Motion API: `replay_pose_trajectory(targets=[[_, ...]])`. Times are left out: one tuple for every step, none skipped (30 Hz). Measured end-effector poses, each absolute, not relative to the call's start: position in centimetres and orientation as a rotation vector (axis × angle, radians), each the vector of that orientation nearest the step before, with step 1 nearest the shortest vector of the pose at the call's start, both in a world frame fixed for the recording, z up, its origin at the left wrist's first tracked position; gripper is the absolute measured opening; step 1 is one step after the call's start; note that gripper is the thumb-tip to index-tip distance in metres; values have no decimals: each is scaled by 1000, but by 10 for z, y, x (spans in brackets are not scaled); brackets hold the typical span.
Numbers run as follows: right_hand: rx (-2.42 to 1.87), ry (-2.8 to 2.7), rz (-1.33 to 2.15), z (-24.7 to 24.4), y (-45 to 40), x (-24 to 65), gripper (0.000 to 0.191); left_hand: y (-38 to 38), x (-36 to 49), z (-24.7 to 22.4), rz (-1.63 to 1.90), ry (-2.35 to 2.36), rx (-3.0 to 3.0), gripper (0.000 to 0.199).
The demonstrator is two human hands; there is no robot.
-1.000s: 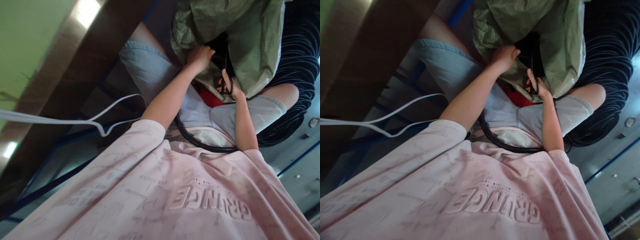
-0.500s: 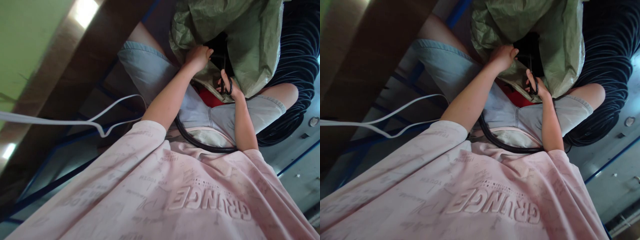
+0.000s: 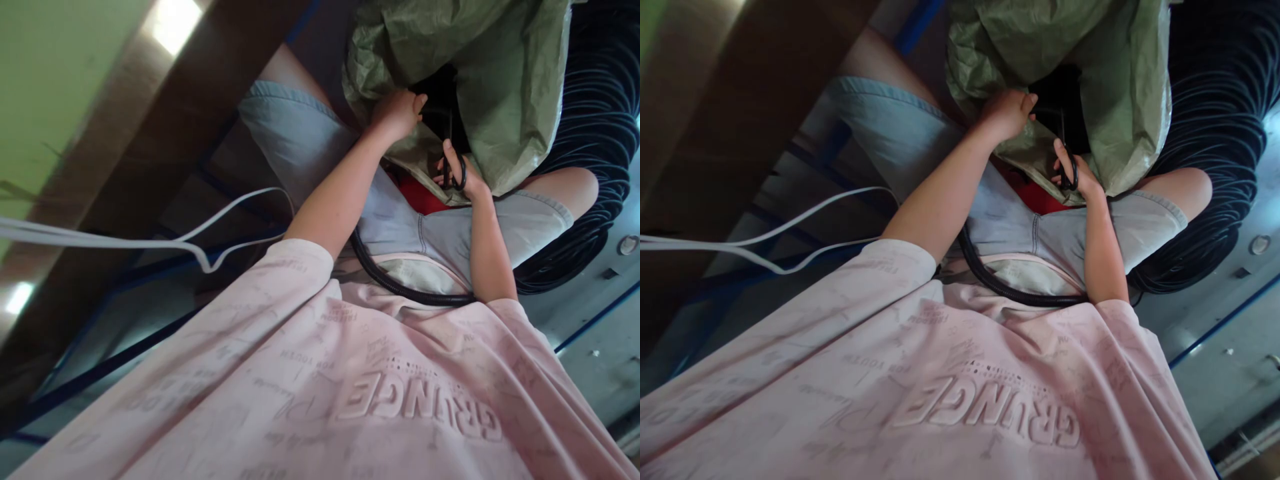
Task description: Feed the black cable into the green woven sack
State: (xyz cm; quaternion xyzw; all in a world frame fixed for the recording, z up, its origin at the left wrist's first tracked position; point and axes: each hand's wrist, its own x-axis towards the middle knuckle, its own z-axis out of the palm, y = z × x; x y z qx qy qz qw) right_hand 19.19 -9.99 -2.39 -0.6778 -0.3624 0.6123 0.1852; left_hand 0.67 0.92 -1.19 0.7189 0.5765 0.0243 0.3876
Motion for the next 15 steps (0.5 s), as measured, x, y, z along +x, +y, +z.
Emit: replay_pose_trajectory(targets=[[-1910, -1021, 1724, -24, -100, 192, 71, 9, 7, -11, 45, 1488, 1824, 54], [-1907, -1021, 1719, -24, -100, 192, 71, 8, 8, -9, 24, 1517, 1821, 54], [-1904, -1021, 1713, -25, -100, 192, 72, 8, 8, -8, 10, 1540, 1822, 53], [-1901, -1022, 1706, -25, -100, 191, 72, 7, 8, -7, 8, 1511, 1841, 53], [-1898, -1025, 1701, -26, -101, 191, 72, 7, 7, -7, 11, 1480, 1863, 53], [-1897, -1029, 1697, -27, -101, 191, 72, 7, 7, -7, 11, 1450, 1888, 52], [-1899, -1035, 1691, -27, -101, 190, 72, 8, 5, -8, 9, 1425, 1915, 50], [-1907, -1044, 1681, -27, -101, 190, 72, 9, 4, -10, 8, 1403, 1941, 49], [-1920, -1062, 1661, -27, -100, 190, 72, 9, 3, -11, 7, 1388, 1962, 47], [-1936, -1092, 1631, -26, -100, 190, 73, 10, 1, -13, 9, 1381, 1976, 46], [-1952, -1139, 1594, -24, -100, 191, 73, 11, 0, -15, 18, 1379, 1986, 45], [-1963, -1199, 1548, -23, -99, 193, 74, 12, -1, -16, 36, 1381, 1992, 44], [-1966, -1266, 1508, -21, -99, 194, 74, 12, -2, -17, 59, 1389, 1994, 42], [-1964, -1327, 1475, -20, -98, 196, 75, 12, -3, -17, 85, 1398, 1995, 40], [-1960, -1371, 1454, -19, -98, 198, 75, 12, -3, -16, 109, 1408, 1995, 37]])
